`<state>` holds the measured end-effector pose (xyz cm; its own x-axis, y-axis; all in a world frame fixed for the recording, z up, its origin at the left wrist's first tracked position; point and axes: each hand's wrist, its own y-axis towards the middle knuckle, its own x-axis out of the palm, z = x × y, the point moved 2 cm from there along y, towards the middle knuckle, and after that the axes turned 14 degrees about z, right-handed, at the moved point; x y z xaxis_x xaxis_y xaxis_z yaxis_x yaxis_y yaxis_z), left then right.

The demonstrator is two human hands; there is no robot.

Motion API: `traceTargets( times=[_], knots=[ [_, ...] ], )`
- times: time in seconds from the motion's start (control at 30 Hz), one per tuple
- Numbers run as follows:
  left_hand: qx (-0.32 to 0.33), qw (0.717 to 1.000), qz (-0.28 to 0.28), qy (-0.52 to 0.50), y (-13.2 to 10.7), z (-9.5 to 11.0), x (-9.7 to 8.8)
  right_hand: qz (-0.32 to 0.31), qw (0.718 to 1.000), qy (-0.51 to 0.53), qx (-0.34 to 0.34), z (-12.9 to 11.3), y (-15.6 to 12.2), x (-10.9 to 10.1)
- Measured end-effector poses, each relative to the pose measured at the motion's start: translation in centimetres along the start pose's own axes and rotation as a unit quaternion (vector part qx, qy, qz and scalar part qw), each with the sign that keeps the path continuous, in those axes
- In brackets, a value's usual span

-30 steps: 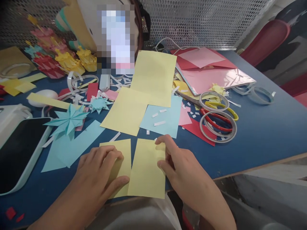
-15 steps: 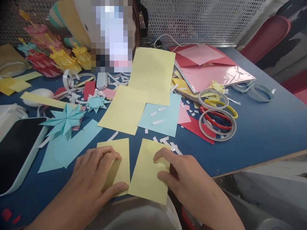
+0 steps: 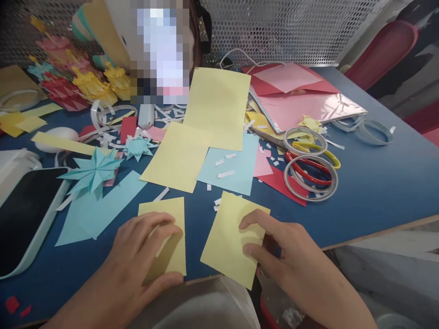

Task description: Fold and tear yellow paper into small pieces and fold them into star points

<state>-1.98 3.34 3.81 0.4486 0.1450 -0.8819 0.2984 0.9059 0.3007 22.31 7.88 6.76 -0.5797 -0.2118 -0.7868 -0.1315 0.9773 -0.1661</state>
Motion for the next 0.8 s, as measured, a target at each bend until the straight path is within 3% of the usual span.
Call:
traceTargets(
  times=[0.13, 0.33, 0.57, 0.8],
  knots=[
    [0.058, 0.998, -0.023, -0.027, -0.3, 0.4, 0.5, 0.012, 1.0, 0.008, 0.002, 0.3, 0.1, -0.1],
    [0.067, 0.997, -0.038, -0.026, 0.3, 1.3, 0.1, 0.027, 0.999, 0.019, -0.027, 0.3, 0.1, -0.1],
    [0.054, 0.995, 0.026, -0.076, 0.2, 1.4, -0.2, 0.025, 0.999, 0.021, -0.03, 0.4, 0.2, -0.1],
    [0.075, 0.994, 0.033, -0.071, -0.1, 1.0, -0.3, 0.023, 0.999, 0.022, -0.033, 0.6, 0.3, -0.1]
  ],
)
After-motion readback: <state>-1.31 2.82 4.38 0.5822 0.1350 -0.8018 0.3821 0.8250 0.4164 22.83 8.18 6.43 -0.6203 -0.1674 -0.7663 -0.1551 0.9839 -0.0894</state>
